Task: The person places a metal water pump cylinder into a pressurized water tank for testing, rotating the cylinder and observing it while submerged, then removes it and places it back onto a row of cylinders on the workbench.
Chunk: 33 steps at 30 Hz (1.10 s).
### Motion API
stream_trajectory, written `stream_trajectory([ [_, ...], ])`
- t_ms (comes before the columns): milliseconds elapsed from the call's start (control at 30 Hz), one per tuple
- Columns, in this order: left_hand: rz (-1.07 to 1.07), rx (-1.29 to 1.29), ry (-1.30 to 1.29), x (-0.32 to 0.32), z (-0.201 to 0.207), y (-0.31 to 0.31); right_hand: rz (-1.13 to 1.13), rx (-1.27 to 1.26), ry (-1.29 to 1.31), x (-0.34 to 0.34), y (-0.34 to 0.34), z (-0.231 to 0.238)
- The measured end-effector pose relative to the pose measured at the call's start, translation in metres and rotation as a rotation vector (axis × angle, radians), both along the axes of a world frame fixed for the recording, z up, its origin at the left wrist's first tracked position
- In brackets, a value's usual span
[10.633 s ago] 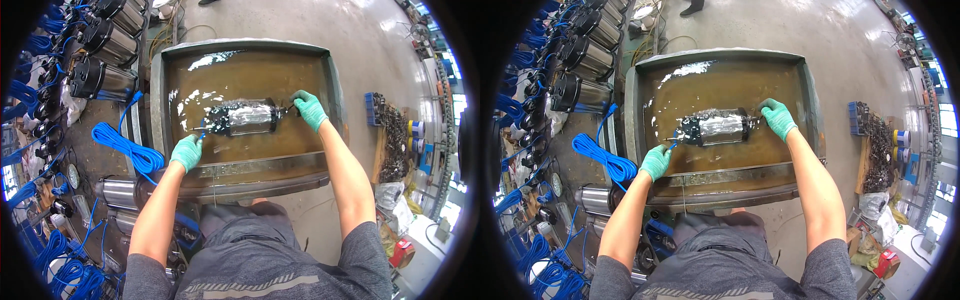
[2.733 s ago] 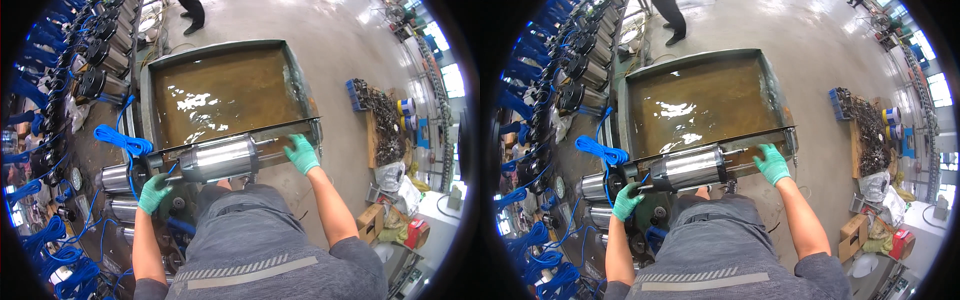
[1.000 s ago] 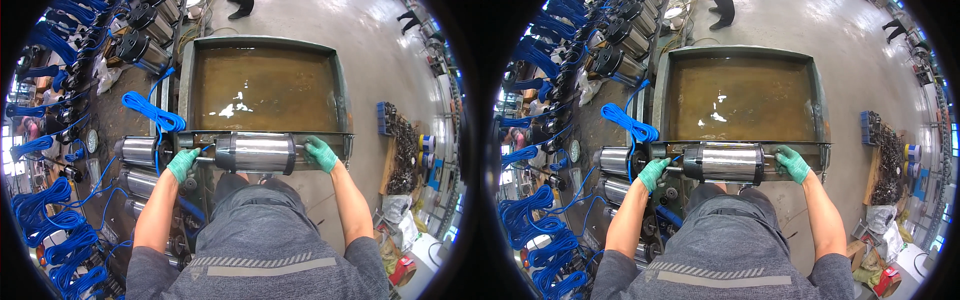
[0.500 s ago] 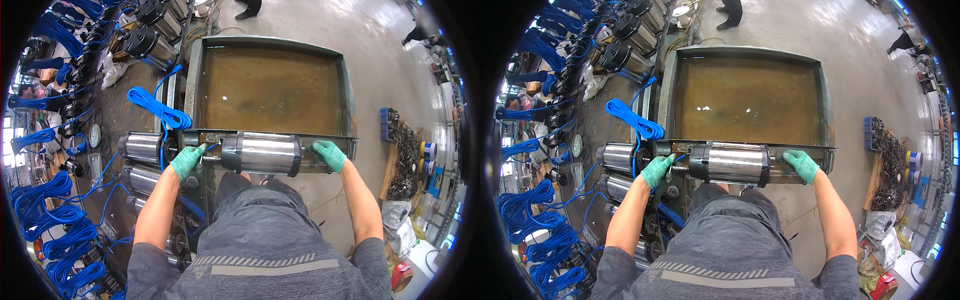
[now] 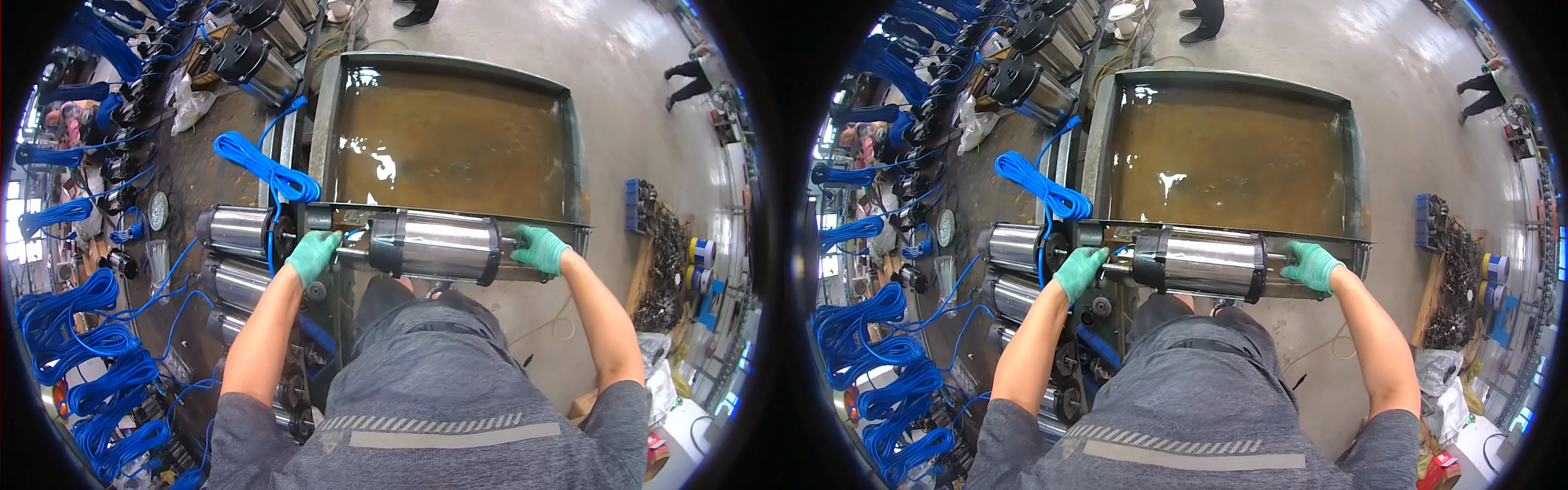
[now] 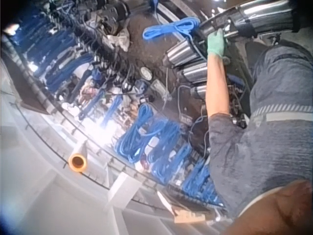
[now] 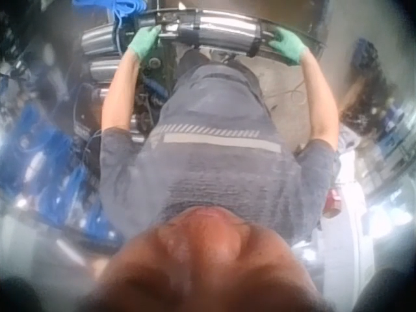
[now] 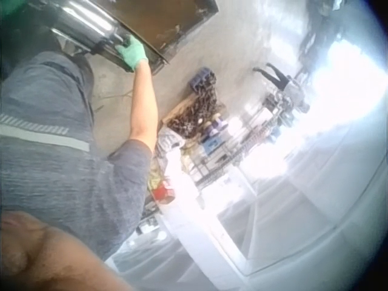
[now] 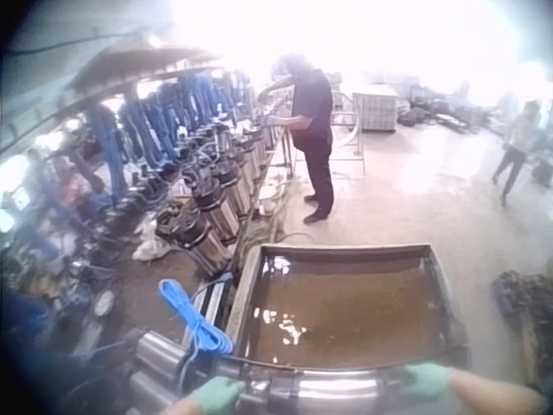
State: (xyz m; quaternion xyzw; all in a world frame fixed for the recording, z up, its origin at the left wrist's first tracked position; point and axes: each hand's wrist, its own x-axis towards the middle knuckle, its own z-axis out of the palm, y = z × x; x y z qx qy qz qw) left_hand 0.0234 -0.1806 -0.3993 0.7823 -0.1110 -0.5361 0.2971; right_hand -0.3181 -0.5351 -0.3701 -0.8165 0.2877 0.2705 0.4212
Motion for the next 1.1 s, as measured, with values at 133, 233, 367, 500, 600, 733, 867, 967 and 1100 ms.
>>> stream_trajectory([
  [133, 0.305, -0.025, 0.227, -0.013, 0.003, -0.002, 0.087, -0.141, 0.068, 0.001, 0.003, -0.004],
  [233, -0.237, -0.413, -0.526, -0.013, -0.005, 0.031, 0.280, -0.368, 0.018, 0.005, 0.007, -0.010],
  [367, -0.422, -0.504, -0.465, -0.005, 0.014, 0.030, 0.333, -0.564, 0.013, -0.002, 0.019, -0.017],
  [500, -0.319, -0.388, -0.282, 0.002, 0.013, 0.016, 0.245, -0.568, -0.015, -0.004, 0.020, -0.019],
  [600, 0.010, -0.013, 0.161, -0.001, 0.011, 0.006, 0.092, -0.343, 0.063, 0.002, 0.019, -0.005],
  [733, 0.055, -0.115, 0.085, -0.016, 0.014, 0.016, -0.229, 0.073, 0.322, 0.016, 0.014, 0.028],
  [867, -0.485, -0.505, -0.678, -0.015, 0.014, 0.035, -0.555, 0.218, 0.268, 0.000, 0.008, -0.004],
  [967, -0.503, -0.559, -0.699, -0.010, 0.013, 0.028, -0.655, 0.240, 0.241, -0.008, 0.009, -0.020],
  [1100, -0.134, -0.191, -0.233, -0.002, -0.006, 0.012, -0.745, 0.340, 0.192, -0.007, 0.013, -0.020],
])
